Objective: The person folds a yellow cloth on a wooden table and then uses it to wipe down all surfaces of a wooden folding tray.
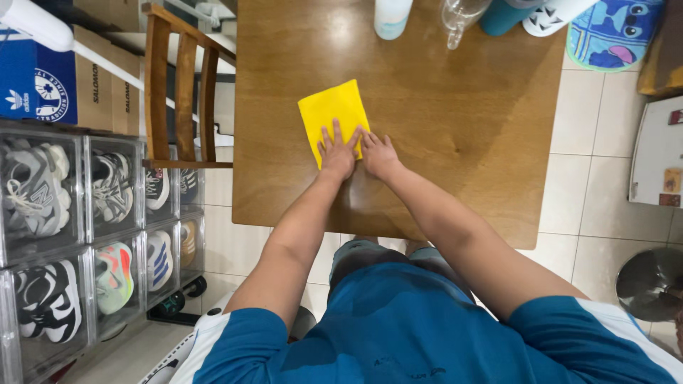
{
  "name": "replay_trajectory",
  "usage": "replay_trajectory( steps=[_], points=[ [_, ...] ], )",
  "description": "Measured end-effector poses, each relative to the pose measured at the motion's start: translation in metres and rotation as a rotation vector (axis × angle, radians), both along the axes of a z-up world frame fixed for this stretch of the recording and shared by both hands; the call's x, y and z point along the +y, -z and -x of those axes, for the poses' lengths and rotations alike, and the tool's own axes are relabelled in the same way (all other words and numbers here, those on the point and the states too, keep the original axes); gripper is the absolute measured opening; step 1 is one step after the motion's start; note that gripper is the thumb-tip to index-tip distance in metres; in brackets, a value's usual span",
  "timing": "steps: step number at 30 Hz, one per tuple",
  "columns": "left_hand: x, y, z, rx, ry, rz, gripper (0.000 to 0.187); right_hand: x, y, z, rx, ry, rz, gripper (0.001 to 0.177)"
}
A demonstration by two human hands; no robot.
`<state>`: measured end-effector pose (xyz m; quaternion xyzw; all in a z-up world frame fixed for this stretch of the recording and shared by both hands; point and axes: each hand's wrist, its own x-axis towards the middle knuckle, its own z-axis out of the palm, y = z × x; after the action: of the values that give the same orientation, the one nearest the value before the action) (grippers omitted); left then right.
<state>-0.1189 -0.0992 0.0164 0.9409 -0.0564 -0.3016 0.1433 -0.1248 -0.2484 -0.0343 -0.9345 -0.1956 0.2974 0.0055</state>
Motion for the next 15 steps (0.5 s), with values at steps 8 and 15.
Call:
replay_trajectory(
  steps=[8, 15],
  points=[
    [-0.029, 0.019, 0.065, -0.03, 0.068, -0.058, 0.064, -0.025, -0.043, 0.057, 0.147, -0.06, 0.085, 0.079],
    [-0.117, 0.017, 0.078, -0.042, 0.278, 0.014, 0.068, -0.122, -0.03, 0.104, 0.096, 0.223, -0.004, 0.078]
  ],
)
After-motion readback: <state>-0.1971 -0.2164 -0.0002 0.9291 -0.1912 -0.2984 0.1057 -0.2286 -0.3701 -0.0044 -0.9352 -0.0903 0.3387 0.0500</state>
